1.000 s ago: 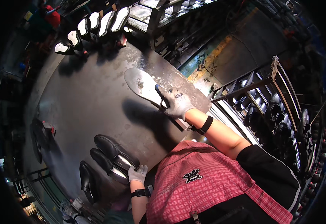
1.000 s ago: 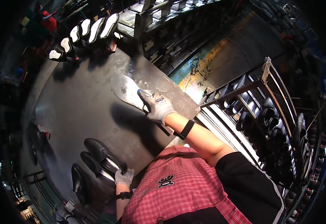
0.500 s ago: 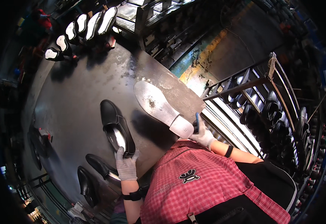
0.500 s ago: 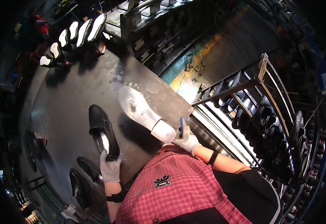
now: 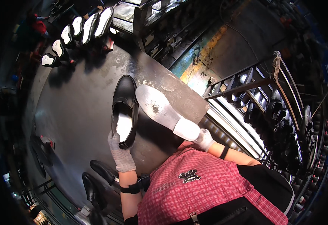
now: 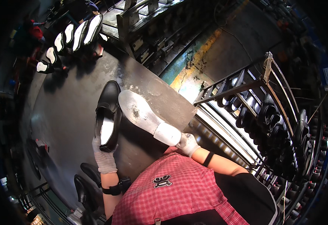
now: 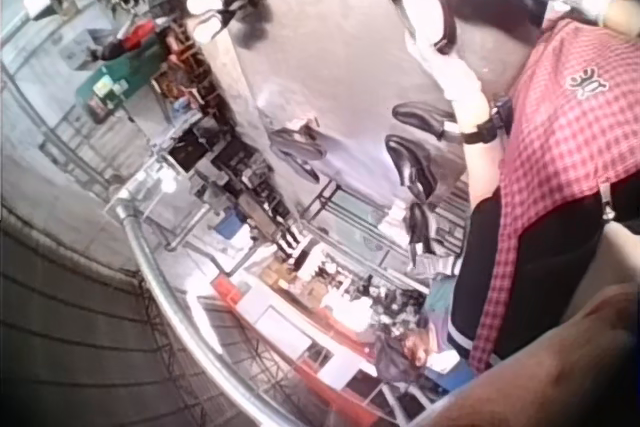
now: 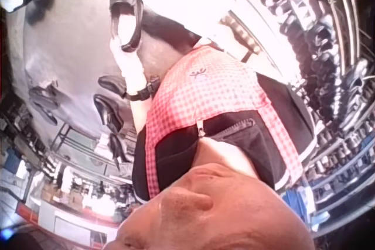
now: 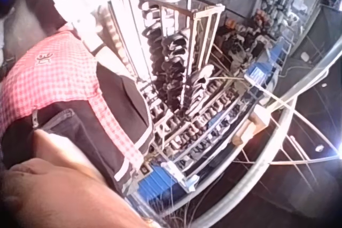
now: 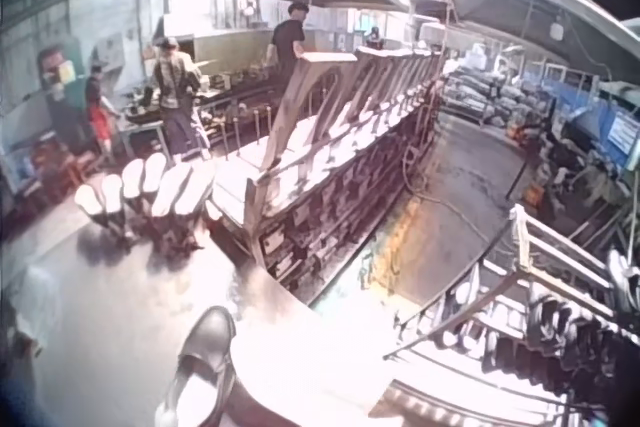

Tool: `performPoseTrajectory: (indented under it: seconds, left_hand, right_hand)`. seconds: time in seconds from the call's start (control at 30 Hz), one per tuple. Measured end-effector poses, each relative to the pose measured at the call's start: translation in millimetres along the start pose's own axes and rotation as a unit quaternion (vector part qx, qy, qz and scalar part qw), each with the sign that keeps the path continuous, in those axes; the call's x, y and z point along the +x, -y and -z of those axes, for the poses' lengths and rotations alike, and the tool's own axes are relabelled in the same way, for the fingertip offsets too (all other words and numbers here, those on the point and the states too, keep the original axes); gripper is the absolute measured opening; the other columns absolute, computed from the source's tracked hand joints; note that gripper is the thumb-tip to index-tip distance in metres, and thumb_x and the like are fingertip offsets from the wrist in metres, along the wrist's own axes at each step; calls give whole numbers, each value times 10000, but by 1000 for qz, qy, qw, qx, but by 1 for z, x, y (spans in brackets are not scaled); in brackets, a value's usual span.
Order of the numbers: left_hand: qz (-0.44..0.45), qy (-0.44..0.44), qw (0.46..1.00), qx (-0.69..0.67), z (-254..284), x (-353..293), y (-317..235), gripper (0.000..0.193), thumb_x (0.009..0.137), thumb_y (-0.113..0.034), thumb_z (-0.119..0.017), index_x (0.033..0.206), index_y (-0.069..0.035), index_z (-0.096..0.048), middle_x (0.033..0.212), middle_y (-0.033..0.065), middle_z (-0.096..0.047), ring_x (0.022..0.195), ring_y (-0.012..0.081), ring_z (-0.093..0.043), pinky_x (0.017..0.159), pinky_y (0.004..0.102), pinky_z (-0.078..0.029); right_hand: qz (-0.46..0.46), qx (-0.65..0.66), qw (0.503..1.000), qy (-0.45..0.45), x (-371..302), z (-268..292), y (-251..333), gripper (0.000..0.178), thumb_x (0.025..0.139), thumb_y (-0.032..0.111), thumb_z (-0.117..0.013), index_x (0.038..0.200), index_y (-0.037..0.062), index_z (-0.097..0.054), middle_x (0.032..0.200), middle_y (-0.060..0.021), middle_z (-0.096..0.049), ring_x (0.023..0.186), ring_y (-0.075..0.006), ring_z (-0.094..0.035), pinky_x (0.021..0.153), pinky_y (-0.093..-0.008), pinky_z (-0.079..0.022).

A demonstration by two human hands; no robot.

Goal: The recorder uses a handheld tool to clean or brush the soles of black leather shoes on a metal table.

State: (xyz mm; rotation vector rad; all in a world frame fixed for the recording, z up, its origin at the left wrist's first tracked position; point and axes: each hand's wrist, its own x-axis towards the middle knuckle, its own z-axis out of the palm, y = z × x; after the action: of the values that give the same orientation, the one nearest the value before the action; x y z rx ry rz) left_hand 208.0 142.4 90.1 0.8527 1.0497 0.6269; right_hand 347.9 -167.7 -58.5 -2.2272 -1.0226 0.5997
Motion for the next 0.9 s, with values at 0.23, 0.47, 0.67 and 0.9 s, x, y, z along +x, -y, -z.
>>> performPoseTrajectory:
  seconds: [0.23,0.47,0.67,0.9]
  left_hand:
    - [-228,-35,918,322,10,11,-29,685,866,-473,-681,1282,28,-468,1241,189,-542,1121,314,-528,1010,431,-407]
    - [-371,-26,681,631,-77,19,-88,590,792,-454,-752,1209,-60,-614,1121,186,-610,1010,380,-610,883,458,-487]
    - [-169,380,862,289,-109,157,-71,393,988,-361,-573,1188,-39,-676,1073,87,-701,950,211,-633,907,342,-489]
    - [-490,388,506,594,-162,15,42,307,932,-305,-496,912,-101,-725,935,88,-687,1040,296,-593,1140,613,-243]
  right_hand:
    - [47,-166,976,136,101,132,201,383,914,294,-620,1212,56,-581,821,-167,-705,779,-368,-697,692,-452,-562]
    - [109,-414,867,255,240,111,260,259,818,190,-688,1071,145,-720,968,-92,-748,886,-293,-732,706,-409,-590]
    - [-10,-294,913,283,269,104,219,277,847,331,-673,1035,141,-740,1017,-90,-746,915,-280,-717,803,-385,-563]
    - [-118,-87,989,2,15,94,105,565,927,154,-542,1445,20,-363,970,-224,-698,817,-384,-689,727,-473,-546]
